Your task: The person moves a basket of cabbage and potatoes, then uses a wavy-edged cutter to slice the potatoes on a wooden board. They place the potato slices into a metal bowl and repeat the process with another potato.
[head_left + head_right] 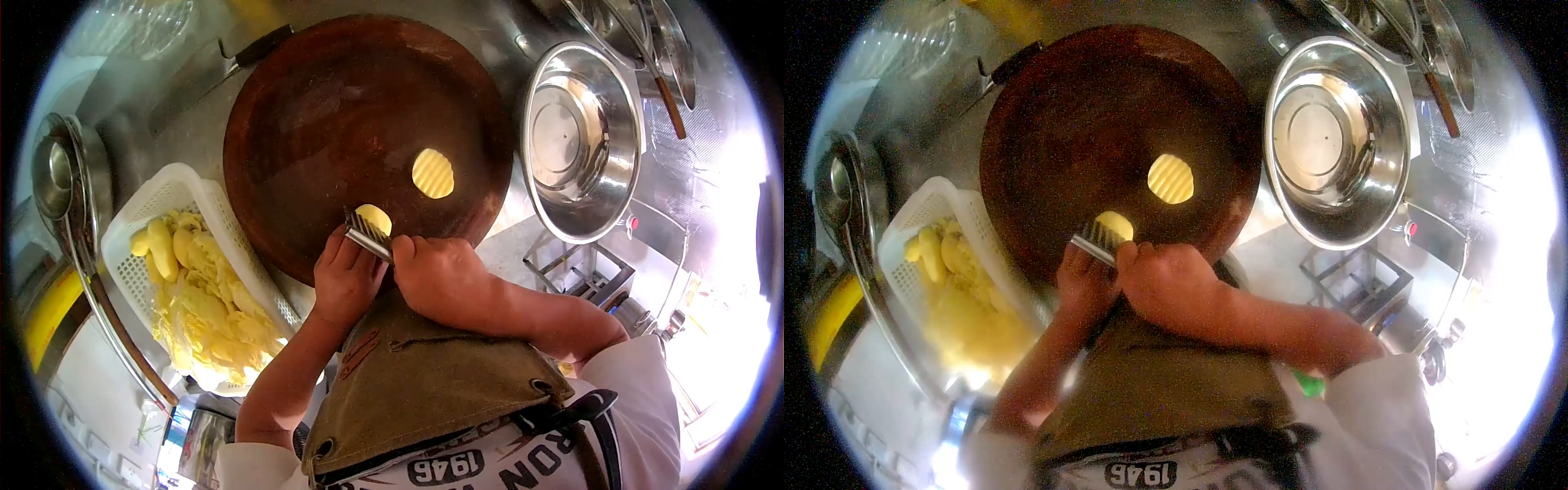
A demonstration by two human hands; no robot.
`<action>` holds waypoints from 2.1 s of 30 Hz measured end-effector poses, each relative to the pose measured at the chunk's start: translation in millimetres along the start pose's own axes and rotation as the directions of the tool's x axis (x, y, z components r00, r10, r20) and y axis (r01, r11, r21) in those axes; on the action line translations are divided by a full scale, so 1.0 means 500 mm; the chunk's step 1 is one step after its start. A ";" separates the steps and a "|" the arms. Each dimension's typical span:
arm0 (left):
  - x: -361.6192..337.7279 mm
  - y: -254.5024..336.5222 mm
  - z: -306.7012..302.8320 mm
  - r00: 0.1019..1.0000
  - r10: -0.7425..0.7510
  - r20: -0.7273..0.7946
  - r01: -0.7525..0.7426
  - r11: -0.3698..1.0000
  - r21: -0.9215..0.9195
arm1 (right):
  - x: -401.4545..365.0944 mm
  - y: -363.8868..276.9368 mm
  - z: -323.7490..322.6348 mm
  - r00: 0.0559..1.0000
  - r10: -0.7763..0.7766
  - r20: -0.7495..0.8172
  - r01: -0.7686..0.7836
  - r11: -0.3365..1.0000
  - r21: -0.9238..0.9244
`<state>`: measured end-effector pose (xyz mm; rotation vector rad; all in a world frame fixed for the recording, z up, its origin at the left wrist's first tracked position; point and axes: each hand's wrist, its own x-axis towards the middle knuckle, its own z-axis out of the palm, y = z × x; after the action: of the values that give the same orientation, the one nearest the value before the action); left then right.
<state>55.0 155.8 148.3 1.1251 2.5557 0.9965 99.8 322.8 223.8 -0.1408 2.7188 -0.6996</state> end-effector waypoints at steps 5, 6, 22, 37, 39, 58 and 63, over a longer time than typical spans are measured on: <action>0.004 0.003 -0.006 0.999 0.040 -0.029 -0.038 0.998 0.042 | 0.016 0.010 0.017 0.997 -0.073 -0.009 0.072 0.996 -0.054; -0.002 0.002 -0.005 0.999 0.039 -0.012 -0.038 0.998 0.042 | 0.027 0.014 0.033 0.999 -0.048 0.004 0.048 0.998 -0.042; -0.033 -0.023 0.002 0.990 0.023 -0.141 -0.031 0.998 -0.058 | 0.007 -0.022 0.016 0.998 0.021 0.060 -0.026 0.997 0.073; -0.043 -0.020 0.002 0.994 -0.037 -0.100 0.033 0.999 -0.038 | 0.044 -0.013 0.038 0.963 0.150 0.224 -0.147 0.989 -0.027; -0.054 -0.025 0.010 0.987 -0.074 -0.144 0.071 0.997 -0.023 | 0.027 0.009 0.008 0.978 0.151 0.142 -0.154 0.988 0.013; 0.119 0.086 0.054 0.858 -0.501 0.113 0.459 0.847 0.270 | -0.162 0.198 -0.050 0.867 0.484 -0.121 -0.298 0.696 0.653; 0.112 0.096 0.038 0.840 -0.531 0.110 0.502 0.838 0.214 | -0.208 0.246 -0.025 0.879 0.439 -0.185 -0.225 0.725 0.651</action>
<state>51.7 228.7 170.1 0.4568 2.6237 0.5236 191.9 454.1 204.9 0.6754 2.5190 -1.5532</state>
